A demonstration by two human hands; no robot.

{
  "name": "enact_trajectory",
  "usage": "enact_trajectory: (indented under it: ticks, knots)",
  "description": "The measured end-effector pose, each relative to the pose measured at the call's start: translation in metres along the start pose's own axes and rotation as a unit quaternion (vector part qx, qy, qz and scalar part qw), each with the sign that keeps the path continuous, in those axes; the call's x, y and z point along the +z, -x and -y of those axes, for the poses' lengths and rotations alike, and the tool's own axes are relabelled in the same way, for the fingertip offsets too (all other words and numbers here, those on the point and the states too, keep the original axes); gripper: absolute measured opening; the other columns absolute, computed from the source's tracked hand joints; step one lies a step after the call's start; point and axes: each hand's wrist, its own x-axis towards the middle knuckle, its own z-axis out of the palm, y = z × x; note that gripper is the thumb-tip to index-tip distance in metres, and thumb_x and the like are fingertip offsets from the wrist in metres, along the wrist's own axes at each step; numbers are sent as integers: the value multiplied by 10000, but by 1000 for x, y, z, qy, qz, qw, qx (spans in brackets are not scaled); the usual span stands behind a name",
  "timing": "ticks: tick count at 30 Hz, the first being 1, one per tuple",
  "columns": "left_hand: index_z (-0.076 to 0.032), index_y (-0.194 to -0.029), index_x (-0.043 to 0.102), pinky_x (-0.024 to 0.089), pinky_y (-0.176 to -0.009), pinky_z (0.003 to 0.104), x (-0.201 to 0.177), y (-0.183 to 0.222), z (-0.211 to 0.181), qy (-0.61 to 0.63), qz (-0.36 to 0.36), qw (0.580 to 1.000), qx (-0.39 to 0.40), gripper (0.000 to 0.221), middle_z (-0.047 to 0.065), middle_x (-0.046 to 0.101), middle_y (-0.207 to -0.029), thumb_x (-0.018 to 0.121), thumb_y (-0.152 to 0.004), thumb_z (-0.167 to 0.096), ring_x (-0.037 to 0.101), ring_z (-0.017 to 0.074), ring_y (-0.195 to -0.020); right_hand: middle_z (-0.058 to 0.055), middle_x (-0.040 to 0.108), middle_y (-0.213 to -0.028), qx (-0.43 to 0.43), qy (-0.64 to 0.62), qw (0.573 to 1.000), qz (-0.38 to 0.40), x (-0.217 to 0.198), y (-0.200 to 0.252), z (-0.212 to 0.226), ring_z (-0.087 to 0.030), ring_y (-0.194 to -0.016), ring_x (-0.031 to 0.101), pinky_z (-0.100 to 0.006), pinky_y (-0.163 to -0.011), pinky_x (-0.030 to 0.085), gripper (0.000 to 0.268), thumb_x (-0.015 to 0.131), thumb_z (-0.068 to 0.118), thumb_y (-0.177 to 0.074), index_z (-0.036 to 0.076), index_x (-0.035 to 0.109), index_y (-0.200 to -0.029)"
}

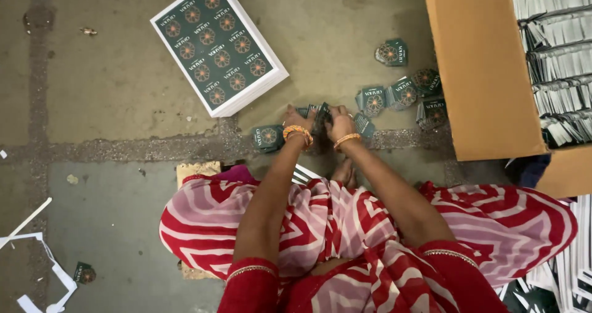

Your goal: The person gathers small cards from the floor, aligns them into stacks by hand, and places the stacks into a cardboard box.

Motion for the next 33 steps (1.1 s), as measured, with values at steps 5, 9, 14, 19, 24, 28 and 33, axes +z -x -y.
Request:
enact_trajectory:
  ticks: [5,9,14,19,24,28,33]
  knots:
    - [20,-1243,665,533,-978,482,-18,-9,-17,81,38,995,-44,884,273,680,-1234,798,-688,-656,676,402,-1136,-212,572,-1268,-41,-55,997,-22,-7,6,-4,-446,-1175,579,-490,-989,501,625,784,75,-778,77,544,-1355]
    - [45,-1140,688,561,-902,472,-38,15,-34,153,119,979,-59,877,249,735,-1147,871,-589,-612,728,356,-1066,-221,559,-1297,-42,-116,992,-24,0,2,-21,-446,-1187,567,-485,-1003,493,714,783,49,-737,66,499,-1392]
    - [25,-1133,679,583,-849,448,40,-11,6,104,167,978,62,831,226,751,-1106,919,-529,-493,730,361,-1011,-223,575,-1353,-116,-117,983,-76,16,0,-44,-443,-1238,561,-473,-1033,493,696,685,-14,-758,90,519,-1426]
    - [-30,-1252,568,527,-925,480,-6,42,-29,-49,162,967,193,663,222,663,-1219,879,-774,-368,639,411,-1101,-213,651,-1277,-62,-58,995,-43,10,10,-44,-430,-1153,612,-495,-983,494,528,717,110,-783,79,594,-1296]
    - [-143,-1333,556,535,-926,494,-15,63,-105,-119,157,905,378,612,216,704,-1207,820,-802,-295,662,430,-1099,-175,629,-1358,-134,5,987,-93,-56,10,-63,-397,-1235,615,-446,-1031,503,698,659,-20,-714,96,528,-1390]
    - [-116,-1581,239,545,-891,506,-14,95,-172,-256,189,856,407,971,222,701,-1161,793,-803,-291,690,418,-1016,-232,581,-1351,-99,4,991,-85,-117,35,-78,-445,-1134,637,-490,-933,533,1018,712,-9,-655,147,277,-1562]
    - [-84,-1600,147,562,-880,477,67,89,-182,-296,163,788,515,1136,257,679,-1195,847,-715,-222,688,413,-1031,-235,550,-1406,27,4,999,-29,-152,75,-102,-435,-1095,646,-496,-891,554,1170,699,-32,-709,171,50,-1661]
